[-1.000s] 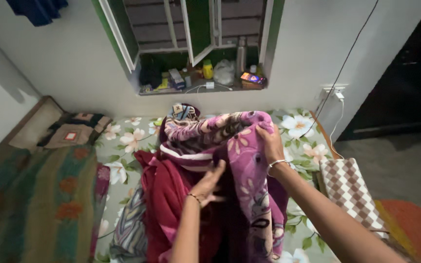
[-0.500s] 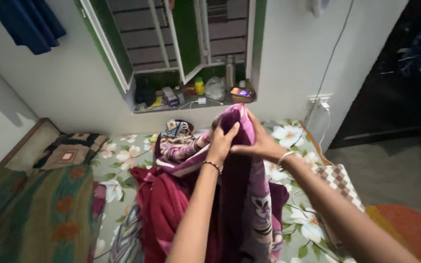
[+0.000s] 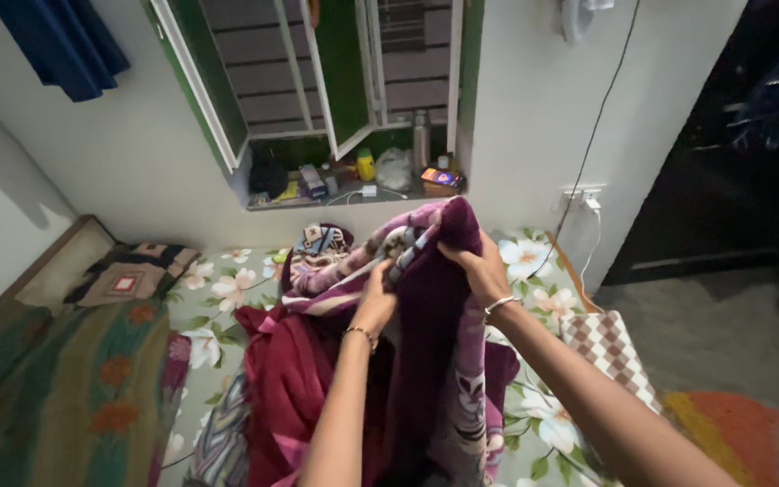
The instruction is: The person folds a multicolored striped towel and a brown-and-white checkered towel on a floral bedsheet, then folds a large purple blanket. The folded items are stacked on the bed.
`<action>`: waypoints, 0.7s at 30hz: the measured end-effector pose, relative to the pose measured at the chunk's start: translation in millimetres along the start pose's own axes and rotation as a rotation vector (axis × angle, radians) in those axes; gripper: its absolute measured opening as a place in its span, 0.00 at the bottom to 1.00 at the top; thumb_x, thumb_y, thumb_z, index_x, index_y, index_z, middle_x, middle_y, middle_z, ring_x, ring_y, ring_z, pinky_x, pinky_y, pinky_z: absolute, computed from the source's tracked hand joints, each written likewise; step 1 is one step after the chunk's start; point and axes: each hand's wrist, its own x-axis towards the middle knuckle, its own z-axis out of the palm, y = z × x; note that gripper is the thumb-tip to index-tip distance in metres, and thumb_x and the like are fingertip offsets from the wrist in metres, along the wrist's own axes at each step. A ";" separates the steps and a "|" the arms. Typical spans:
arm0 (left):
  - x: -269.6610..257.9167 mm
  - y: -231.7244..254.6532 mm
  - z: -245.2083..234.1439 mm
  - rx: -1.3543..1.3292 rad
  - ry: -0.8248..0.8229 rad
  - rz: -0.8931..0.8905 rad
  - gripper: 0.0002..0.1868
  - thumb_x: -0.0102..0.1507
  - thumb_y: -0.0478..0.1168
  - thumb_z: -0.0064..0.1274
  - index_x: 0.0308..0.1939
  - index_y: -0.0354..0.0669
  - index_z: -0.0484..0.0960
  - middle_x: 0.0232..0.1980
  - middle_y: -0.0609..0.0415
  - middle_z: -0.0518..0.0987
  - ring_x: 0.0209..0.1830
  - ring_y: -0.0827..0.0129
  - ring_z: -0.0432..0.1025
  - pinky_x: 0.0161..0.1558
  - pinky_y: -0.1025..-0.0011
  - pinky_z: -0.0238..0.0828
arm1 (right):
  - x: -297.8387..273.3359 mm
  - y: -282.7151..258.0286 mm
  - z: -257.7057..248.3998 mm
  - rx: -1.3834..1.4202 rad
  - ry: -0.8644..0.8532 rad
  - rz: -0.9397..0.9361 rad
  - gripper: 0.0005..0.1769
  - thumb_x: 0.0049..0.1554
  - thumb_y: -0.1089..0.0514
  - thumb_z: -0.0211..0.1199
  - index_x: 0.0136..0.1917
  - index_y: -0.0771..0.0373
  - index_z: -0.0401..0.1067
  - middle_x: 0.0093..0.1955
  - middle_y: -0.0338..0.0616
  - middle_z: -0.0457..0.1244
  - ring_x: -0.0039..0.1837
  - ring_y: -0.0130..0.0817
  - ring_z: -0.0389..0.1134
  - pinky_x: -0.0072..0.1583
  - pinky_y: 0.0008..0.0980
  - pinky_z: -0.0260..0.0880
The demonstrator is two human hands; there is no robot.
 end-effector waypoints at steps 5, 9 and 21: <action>-4.8 -60.9 -10.8 0.328 0.116 0.054 0.54 0.48 0.27 0.64 0.75 0.53 0.57 0.69 0.33 0.61 0.67 0.39 0.58 0.63 0.52 0.60 | -6.3 -34.6 -19.7 0.236 0.015 0.037 0.21 0.49 0.59 0.68 0.56 0.66 0.74 0.49 0.38 0.70 0.51 0.30 0.70 0.57 0.30 0.70; -5.0 -29.1 -0.6 0.433 0.382 0.294 0.40 0.53 0.30 0.59 0.69 0.51 0.66 0.62 0.34 0.72 0.63 0.38 0.66 0.60 0.51 0.65 | -1.4 -37.8 -43.1 0.405 0.048 0.045 0.19 0.48 0.60 0.65 0.54 0.67 0.76 0.47 0.43 0.69 0.49 0.36 0.70 0.54 0.35 0.72; -6.5 251.3 18.2 0.275 0.502 0.510 0.11 0.66 0.33 0.42 0.51 0.49 0.74 0.38 0.45 0.84 0.35 0.46 0.81 0.34 0.53 0.76 | 17.9 -22.6 -73.9 -0.635 -0.052 -0.620 0.70 0.39 0.47 0.83 0.79 0.78 0.43 0.74 0.73 0.49 0.72 0.64 0.53 0.70 0.52 0.56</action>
